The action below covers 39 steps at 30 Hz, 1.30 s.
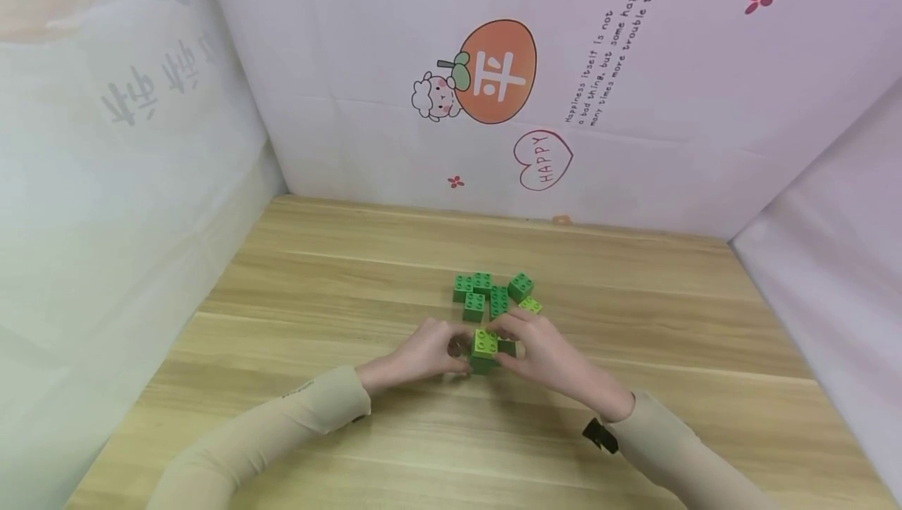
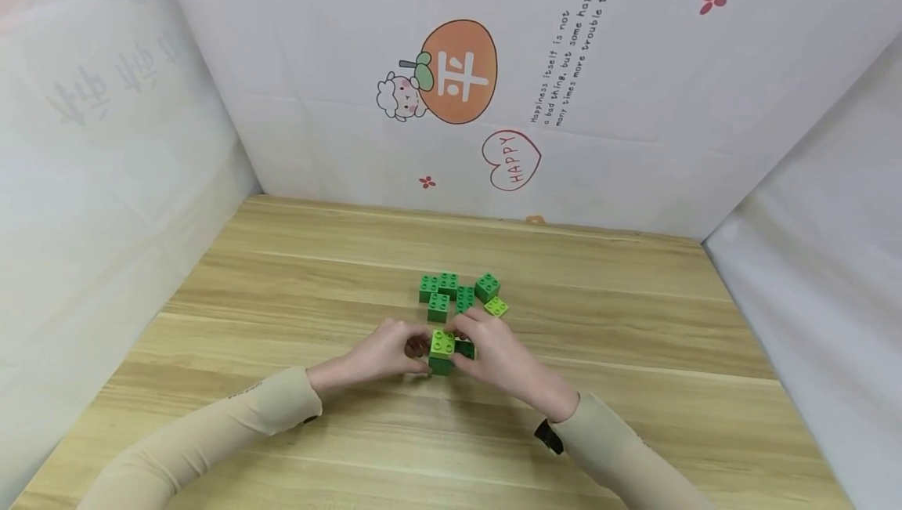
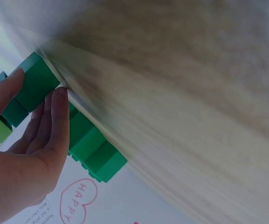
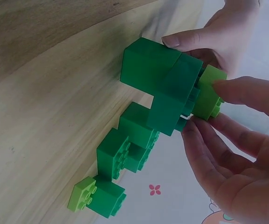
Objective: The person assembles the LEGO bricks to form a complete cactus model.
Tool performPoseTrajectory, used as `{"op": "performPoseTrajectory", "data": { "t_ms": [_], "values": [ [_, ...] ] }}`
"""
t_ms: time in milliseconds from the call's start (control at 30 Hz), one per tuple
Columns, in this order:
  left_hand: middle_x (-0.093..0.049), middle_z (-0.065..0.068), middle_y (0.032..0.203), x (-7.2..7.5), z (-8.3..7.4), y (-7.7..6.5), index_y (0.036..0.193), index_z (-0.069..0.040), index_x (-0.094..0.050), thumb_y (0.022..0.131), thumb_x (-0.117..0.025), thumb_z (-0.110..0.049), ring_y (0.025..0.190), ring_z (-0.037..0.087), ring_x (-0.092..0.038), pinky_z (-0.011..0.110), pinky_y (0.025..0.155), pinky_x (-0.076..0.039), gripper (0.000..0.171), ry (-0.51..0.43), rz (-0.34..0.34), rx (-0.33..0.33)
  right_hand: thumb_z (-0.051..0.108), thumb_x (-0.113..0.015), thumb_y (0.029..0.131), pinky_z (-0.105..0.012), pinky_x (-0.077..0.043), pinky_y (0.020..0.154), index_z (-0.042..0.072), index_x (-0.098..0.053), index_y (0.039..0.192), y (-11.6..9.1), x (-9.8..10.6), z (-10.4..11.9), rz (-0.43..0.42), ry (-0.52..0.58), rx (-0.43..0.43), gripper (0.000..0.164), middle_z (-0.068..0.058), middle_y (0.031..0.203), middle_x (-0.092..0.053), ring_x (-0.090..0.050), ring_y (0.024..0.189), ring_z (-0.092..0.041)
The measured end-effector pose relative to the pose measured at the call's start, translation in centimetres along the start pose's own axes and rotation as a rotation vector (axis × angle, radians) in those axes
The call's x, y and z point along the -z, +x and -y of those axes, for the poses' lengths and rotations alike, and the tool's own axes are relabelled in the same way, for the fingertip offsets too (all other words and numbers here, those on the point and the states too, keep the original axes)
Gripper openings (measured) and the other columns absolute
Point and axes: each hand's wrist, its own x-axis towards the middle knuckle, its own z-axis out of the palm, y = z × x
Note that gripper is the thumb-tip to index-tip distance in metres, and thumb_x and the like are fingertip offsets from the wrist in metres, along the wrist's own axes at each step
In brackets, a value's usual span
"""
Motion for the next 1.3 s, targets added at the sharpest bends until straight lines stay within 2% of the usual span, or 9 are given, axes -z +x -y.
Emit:
{"op": "performPoseTrajectory", "data": {
  "t_ms": [367,533,900,1300],
  "values": [
    [-0.077,0.006,0.1,0.0,0.0,0.2,0.104,-0.008,-0.073,0.076,-0.083,-0.011,0.087,0.015,-0.07,0.018,0.077,-0.057,0.03,-0.008,0.003,-0.007,0.005,-0.08,0.078,-0.026,-0.061,0.078,0.003,-0.07,0.109,0.1,0.1,0.0,0.015,-0.02,-0.02,0.032,-0.011,0.107,-0.072,-0.071,0.092,-0.022],
    [-0.077,0.005,0.099,0.0,0.1,0.2,0.103,-0.008,-0.073,0.076,-0.084,-0.012,0.086,0.012,-0.07,0.017,0.076,-0.057,0.03,0.0,0.007,-0.011,0.007,-0.082,0.077,-0.026,-0.061,0.078,0.005,-0.071,0.106,0.3,0.1,0.0,0.018,-0.033,-0.025,0.031,-0.008,0.104,-0.073,-0.07,0.091,-0.019],
    [-0.077,0.006,0.1,0.0,0.2,0.2,0.104,-0.009,-0.073,0.076,-0.083,-0.012,0.087,0.012,-0.071,0.017,0.077,-0.057,0.03,-0.004,0.008,-0.011,0.008,-0.082,0.075,-0.026,-0.061,0.078,0.006,-0.071,0.101,0.7,0.3,0.0,0.053,-0.007,-0.047,0.028,-0.007,0.099,-0.073,-0.071,0.09,-0.021],
    [-0.077,0.005,0.098,0.0,0.2,0.2,0.103,-0.008,-0.073,0.076,-0.084,-0.013,0.085,0.014,-0.07,0.019,0.076,-0.058,0.029,-0.006,0.001,-0.015,0.008,-0.082,0.073,-0.027,-0.061,0.077,0.007,-0.071,0.097,1.2,0.4,-0.1,0.061,0.006,-0.024,0.026,-0.005,0.094,-0.072,-0.069,0.087,-0.019]
  ]
}}
